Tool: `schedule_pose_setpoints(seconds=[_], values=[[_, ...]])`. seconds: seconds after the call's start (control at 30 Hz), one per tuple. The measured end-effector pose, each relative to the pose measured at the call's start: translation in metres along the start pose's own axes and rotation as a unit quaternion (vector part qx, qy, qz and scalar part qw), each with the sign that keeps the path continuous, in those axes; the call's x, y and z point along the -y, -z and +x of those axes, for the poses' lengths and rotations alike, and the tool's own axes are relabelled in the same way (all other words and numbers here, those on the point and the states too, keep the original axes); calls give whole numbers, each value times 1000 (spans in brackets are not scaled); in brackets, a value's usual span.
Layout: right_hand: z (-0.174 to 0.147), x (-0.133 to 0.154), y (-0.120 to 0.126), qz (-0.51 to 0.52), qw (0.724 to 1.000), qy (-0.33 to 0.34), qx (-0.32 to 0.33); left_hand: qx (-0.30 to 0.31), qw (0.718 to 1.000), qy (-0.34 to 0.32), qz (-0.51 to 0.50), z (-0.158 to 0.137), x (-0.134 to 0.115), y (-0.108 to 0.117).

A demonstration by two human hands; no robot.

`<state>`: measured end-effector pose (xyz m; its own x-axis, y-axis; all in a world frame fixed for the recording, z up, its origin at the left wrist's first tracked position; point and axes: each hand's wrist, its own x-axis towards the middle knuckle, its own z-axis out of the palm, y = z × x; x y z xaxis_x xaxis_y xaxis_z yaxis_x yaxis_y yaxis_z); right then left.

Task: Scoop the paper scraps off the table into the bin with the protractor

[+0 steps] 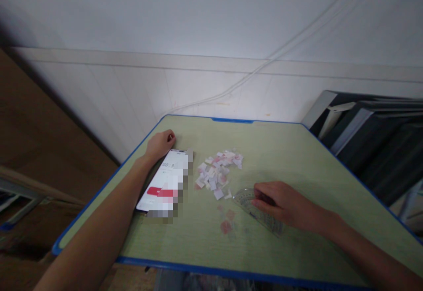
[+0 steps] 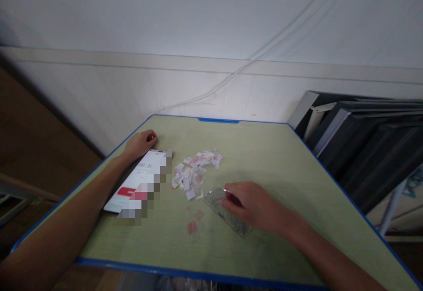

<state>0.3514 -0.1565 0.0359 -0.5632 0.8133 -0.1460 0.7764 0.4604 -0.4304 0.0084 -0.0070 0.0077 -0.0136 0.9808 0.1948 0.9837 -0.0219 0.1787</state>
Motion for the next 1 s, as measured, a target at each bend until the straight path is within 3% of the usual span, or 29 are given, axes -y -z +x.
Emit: schedule_pose_setpoints(seconds=[1.0], values=[[-2, 0, -2, -29, 1000, 13, 1, -10, 1000, -7, -9, 1, 1, -2]])
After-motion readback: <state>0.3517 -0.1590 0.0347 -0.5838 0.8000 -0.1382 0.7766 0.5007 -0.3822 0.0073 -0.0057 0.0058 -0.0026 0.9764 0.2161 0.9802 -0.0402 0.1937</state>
